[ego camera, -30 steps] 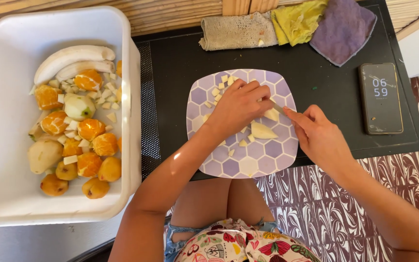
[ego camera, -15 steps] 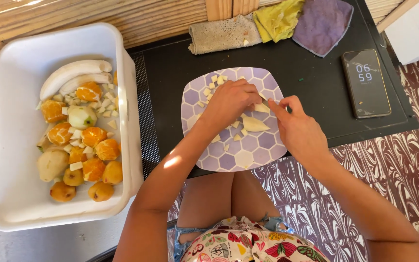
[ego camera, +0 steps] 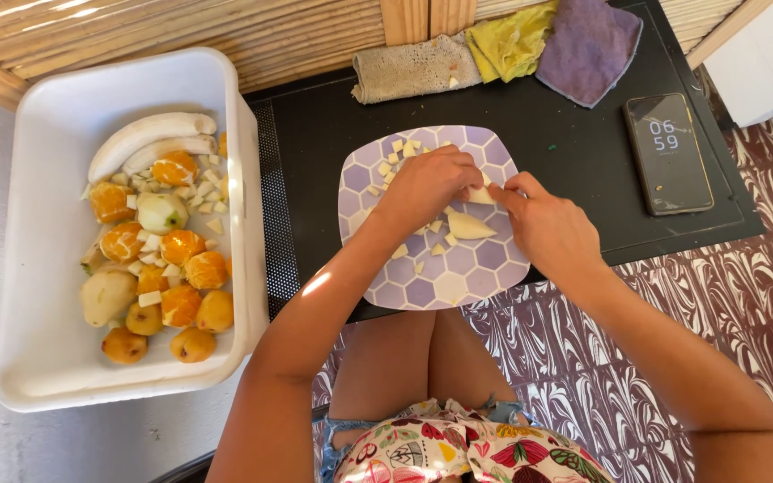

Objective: The person transfers chopped fruit from a plate into a white container filled with other fruits. Then, the person uses a knife to slice and dice a pear on a purple patterned plate, cutting it into small pieces.

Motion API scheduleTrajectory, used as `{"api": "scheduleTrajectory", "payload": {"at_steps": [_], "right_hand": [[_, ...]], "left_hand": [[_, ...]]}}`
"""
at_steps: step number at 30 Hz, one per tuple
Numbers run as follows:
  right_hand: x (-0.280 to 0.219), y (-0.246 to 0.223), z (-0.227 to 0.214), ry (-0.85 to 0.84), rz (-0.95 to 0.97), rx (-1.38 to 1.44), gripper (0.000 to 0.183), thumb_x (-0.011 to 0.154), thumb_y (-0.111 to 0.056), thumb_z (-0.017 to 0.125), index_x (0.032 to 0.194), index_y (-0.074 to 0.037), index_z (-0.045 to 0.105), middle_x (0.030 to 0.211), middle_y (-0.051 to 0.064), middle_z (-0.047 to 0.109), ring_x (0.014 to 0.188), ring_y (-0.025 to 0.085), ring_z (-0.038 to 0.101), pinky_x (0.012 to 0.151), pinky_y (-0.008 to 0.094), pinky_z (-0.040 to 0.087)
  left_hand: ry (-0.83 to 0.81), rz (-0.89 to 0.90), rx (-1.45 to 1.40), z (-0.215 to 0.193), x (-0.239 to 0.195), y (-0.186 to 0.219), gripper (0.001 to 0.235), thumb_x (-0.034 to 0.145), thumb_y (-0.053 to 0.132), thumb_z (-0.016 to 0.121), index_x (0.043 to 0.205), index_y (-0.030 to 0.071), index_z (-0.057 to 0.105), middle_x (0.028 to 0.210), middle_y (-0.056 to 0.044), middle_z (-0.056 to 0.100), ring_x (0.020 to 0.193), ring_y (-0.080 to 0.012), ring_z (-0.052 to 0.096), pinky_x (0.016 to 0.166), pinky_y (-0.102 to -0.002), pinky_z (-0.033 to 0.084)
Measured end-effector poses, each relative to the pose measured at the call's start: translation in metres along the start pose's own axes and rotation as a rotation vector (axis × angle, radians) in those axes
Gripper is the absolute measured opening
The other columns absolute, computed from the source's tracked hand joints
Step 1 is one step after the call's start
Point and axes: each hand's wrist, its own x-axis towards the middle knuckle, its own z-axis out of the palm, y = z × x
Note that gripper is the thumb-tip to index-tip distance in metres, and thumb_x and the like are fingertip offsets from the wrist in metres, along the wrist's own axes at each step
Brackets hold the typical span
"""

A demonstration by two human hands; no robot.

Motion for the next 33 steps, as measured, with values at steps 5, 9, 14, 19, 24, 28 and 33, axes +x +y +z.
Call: {"api": "scheduleTrajectory", "payload": {"at_steps": [5, 9, 14, 19, 24, 28, 33], "right_hand": [[-0.006, 0.003, -0.016, -0.106, 0.092, 0.117, 0.033, 0.097, -0.013, 0.053, 0.125, -0.02, 0.069, 0.116, -0.001, 0.059, 0.076, 0.049, 0.071, 0.071, 0.061, 0.062], [-0.024, 0.014, -0.02, -0.135, 0.123, 0.202, 0.027, 0.098, -0.017, 0.055, 0.118, -0.017, 0.072, 0.108, 0.001, 0.062, 0.08, 0.044, 0.072, 0.07, 0.055, 0.063], [-0.041, 0.024, -0.02, -0.059, 0.208, 0.452, 0.032, 0.099, -0.019, 0.057, 0.129, -0.014, 0.066, 0.086, 0.01, 0.07, 0.079, 0.037, 0.072, 0.06, 0.048, 0.06], [-0.016, 0.038, 0.009, 0.057, 0.156, 0.511, 0.024, 0.103, -0.024, 0.056, 0.12, -0.012, 0.069, 0.085, 0.01, 0.07, 0.076, 0.03, 0.071, 0.058, 0.04, 0.057], [-0.003, 0.048, 0.013, 0.159, -0.033, 0.386, 0.027, 0.1, -0.01, 0.057, 0.124, -0.012, 0.07, 0.109, 0.008, 0.067, 0.09, 0.031, 0.069, 0.068, 0.038, 0.058], [-0.009, 0.054, -0.008, 0.096, -0.059, 0.303, 0.033, 0.098, -0.008, 0.058, 0.127, -0.017, 0.071, 0.112, 0.005, 0.065, 0.074, 0.029, 0.066, 0.066, 0.043, 0.055], [0.004, 0.062, -0.034, 0.009, -0.084, 0.156, 0.032, 0.097, -0.016, 0.064, 0.123, -0.03, 0.075, 0.109, -0.006, 0.067, 0.051, 0.016, 0.056, 0.051, 0.036, 0.051]], "left_hand": [[-0.04, -0.061, 0.029, -0.007, -0.002, -0.001, 0.015, 0.083, 0.02, 0.077, 0.093, 0.025, 0.067, 0.09, 0.013, 0.062, 0.098, -0.0121, 0.06, 0.083, -0.033, 0.058], [-0.049, -0.082, -0.076, -0.026, -0.016, -0.004, 0.024, 0.085, 0.013, 0.075, 0.104, 0.021, 0.06, 0.097, 0.003, 0.058, 0.091, -0.024, 0.064, 0.082, -0.043, 0.059], [-0.013, -0.158, -0.352, -0.027, -0.025, -0.015, 0.043, 0.078, 0.008, 0.077, 0.114, 0.018, 0.055, 0.103, -0.002, 0.058, 0.099, -0.0279, 0.068, 0.086, -0.047, 0.058], [-0.005, -0.103, -0.223, -0.005, -0.025, -0.024, 0.041, 0.076, 0.008, 0.077, 0.11, 0.018, 0.056, 0.1, -0.002, 0.06, 0.101, -0.028, 0.066, 0.086, -0.047, 0.056], [0.09, -0.028, 0.063, 0.007, -0.027, -0.02, 0.035, 0.078, 0.014, 0.077, 0.101, 0.023, 0.053, 0.098, 0.003, 0.057, 0.108, -0.0216, 0.056, 0.091, -0.043, 0.05], [0.046, -0.048, -0.258, -0.012, -0.03, -0.01, 0.034, 0.078, 0.012, 0.083, 0.095, 0.021, 0.055, 0.098, 0.003, 0.062, 0.103, -0.0202, 0.058, 0.081, -0.036, 0.049], [-0.001, -0.233, -0.352, -0.037, -0.034, -0.006, 0.031, 0.078, 0.016, 0.085, 0.094, 0.022, 0.06, 0.087, 0.003, 0.064, 0.086, -0.02, 0.056, 0.065, -0.037, 0.043]]}}
